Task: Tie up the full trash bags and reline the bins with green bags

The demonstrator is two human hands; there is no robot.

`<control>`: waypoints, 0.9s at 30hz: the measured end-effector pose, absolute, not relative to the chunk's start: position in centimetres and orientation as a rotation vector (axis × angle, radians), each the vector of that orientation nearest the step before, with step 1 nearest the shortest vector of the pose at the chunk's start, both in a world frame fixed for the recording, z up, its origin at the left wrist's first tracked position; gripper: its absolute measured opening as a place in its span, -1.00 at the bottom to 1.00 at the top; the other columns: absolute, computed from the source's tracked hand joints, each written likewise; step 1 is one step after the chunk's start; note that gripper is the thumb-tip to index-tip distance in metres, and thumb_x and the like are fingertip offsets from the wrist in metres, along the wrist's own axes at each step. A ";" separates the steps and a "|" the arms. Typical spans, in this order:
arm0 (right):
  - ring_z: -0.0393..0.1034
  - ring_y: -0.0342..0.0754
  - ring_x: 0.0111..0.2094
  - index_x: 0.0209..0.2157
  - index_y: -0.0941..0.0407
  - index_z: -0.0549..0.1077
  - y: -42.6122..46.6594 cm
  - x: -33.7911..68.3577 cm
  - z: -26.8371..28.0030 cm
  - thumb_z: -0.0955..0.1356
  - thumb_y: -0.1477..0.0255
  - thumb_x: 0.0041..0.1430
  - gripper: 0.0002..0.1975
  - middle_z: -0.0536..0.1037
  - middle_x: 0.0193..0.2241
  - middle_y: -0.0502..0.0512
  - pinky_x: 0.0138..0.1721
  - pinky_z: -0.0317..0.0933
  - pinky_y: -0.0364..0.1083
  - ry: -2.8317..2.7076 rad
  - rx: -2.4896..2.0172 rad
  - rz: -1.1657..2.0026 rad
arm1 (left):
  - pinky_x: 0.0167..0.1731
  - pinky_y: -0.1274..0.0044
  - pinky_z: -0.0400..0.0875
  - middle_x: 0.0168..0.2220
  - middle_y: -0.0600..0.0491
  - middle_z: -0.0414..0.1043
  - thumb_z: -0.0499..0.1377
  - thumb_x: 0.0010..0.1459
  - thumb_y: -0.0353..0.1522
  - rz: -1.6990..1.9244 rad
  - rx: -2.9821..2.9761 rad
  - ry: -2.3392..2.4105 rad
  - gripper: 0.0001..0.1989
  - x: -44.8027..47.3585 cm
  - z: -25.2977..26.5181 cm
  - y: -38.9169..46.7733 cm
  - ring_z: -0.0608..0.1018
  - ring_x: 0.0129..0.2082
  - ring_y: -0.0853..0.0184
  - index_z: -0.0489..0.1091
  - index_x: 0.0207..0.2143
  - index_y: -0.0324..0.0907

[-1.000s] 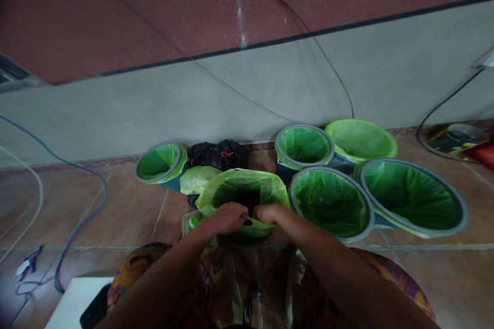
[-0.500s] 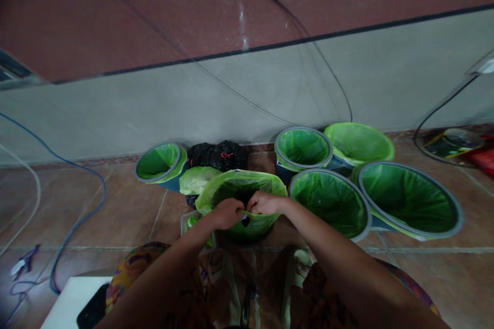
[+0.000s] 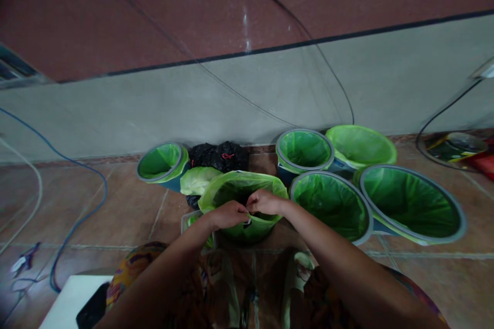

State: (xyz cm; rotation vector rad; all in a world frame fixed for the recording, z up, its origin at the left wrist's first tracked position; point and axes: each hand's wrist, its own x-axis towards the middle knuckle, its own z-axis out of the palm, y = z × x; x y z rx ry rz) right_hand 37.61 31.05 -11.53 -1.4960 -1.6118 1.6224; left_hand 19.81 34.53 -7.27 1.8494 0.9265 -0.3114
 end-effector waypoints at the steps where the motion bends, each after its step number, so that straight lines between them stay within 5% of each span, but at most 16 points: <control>1: 0.32 -0.14 -0.47 -0.43 0.17 0.54 31.0 37.6 -11.5 0.34 0.38 -0.10 -0.80 0.53 -0.52 0.01 -0.40 0.17 -0.17 -1.607 -1.507 1.619 | -0.58 0.58 0.05 -0.66 0.20 0.14 0.11 -0.01 -0.34 -0.302 1.819 0.929 -0.80 19.8 -7.3 34.4 0.19 -0.62 0.49 0.49 -0.50 -0.27; 9: 0.41 -0.08 -0.33 -0.29 0.15 0.54 31.3 37.7 -10.2 0.36 0.43 -0.10 -0.74 0.59 -0.34 0.08 -0.28 0.24 -0.12 -1.668 -1.665 1.420 | -0.59 0.57 0.00 -0.71 0.22 0.08 0.14 -0.06 -0.38 -0.287 1.751 0.997 -0.84 19.9 -7.6 34.3 0.14 -0.65 0.52 0.38 -0.63 -0.26; 16: 0.35 -0.13 -0.42 -0.32 0.12 0.48 29.5 36.5 -5.7 0.36 0.45 -0.03 -0.84 0.50 -0.46 -0.01 -0.38 0.18 -0.16 -1.831 -1.576 1.266 | -0.62 0.57 0.01 -0.68 0.19 0.10 0.11 -0.08 -0.46 -0.257 1.634 1.102 -0.87 19.9 -6.9 35.1 0.15 -0.63 0.50 0.30 -0.65 -0.24; 20: 0.35 -0.07 -0.30 -0.28 0.14 0.42 27.4 34.6 -5.7 0.42 0.50 -0.09 -0.74 0.47 -0.30 0.07 -0.28 0.17 -0.12 -2.094 -1.781 0.882 | -0.60 0.58 0.06 -0.70 0.18 0.09 0.06 -0.04 -0.50 -0.256 1.622 1.065 -0.82 19.6 -7.0 35.3 0.17 -0.61 0.49 0.28 -0.66 -0.23; 27: 0.36 -0.07 -0.26 -0.36 0.15 0.42 26.8 33.5 -7.9 0.32 0.44 0.14 -0.93 0.44 -0.32 0.09 -0.22 0.18 -0.12 -2.169 -1.821 0.624 | -0.59 0.56 0.06 -0.69 0.17 0.08 0.03 -0.04 -0.50 -0.234 1.644 1.045 -0.81 19.3 -6.9 35.5 0.15 -0.62 0.48 0.24 -0.68 -0.22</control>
